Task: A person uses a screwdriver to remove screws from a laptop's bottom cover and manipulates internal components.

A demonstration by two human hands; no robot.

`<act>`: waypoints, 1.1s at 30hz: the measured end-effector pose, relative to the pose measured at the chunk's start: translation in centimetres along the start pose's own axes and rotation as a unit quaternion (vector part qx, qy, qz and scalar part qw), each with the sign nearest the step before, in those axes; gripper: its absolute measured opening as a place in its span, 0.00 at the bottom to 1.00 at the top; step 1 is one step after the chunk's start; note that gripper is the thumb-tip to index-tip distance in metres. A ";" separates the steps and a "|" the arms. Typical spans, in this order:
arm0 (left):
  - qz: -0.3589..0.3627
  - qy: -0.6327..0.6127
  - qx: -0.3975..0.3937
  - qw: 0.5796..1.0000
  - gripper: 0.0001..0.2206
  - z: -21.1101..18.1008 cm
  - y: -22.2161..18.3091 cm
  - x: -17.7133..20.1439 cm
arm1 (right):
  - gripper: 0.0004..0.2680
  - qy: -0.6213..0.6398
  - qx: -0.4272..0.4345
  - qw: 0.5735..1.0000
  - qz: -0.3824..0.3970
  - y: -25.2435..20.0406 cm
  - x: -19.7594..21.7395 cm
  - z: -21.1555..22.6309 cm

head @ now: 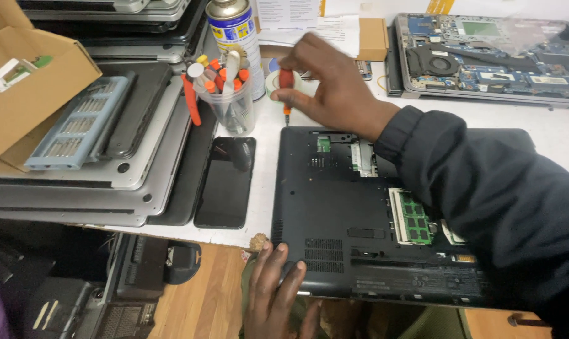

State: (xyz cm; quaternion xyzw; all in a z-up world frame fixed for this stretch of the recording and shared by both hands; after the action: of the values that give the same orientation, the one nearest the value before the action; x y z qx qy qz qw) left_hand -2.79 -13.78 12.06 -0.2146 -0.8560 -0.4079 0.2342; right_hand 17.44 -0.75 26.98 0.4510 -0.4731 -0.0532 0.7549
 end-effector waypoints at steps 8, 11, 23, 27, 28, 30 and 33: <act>0.001 0.021 -0.033 0.999 0.24 0.1 -0.1 -0.2 | 0.07 0.129 -0.050 0.990 -0.016 0.1 -0.1 -0.9; 0.003 0.028 -0.027 0.999 0.24 0.2 -0.2 -0.4 | 0.06 0.139 -0.066 0.988 0.007 0.1 -0.4 -1.4; -0.016 0.034 -0.012 0.999 0.24 0.3 -0.2 -0.5 | 0.05 0.201 -0.114 0.973 -0.018 -0.2 -0.6 -2.7; -0.005 0.049 -0.028 0.998 0.24 -0.2 0.2 -0.3 | 0.08 0.050 -0.006 0.999 0.016 -0.1 0.2 -0.1; -0.004 0.048 -0.028 0.998 0.24 -0.1 0.1 -0.6 | 0.08 0.049 -0.007 0.999 0.017 -0.1 0.1 -0.3; -0.041 0.050 -0.029 0.997 0.23 -0.1 0.0 -0.4 | 0.01 0.173 -0.071 0.982 0.018 0.1 -0.4 -1.8; -0.032 0.048 -0.011 0.998 0.23 -0.3 0.1 -0.3 | 0.09 0.040 -0.022 0.998 -0.037 0.0 0.5 -1.6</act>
State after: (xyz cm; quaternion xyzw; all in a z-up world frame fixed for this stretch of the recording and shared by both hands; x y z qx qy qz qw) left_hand -2.43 -14.05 12.14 -0.1696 -0.8456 -0.4344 0.2597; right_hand 18.98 0.00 27.11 0.4530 -0.4242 -0.0737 0.7807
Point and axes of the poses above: each hand's wrist, its own y-axis towards the middle knuckle, its own x-axis out of the back of the hand, z = x × y, the point moved 8 cm from there along y, towards the middle knuckle, and after that the axes turned 5 degrees about z, right-handed, at the moved point
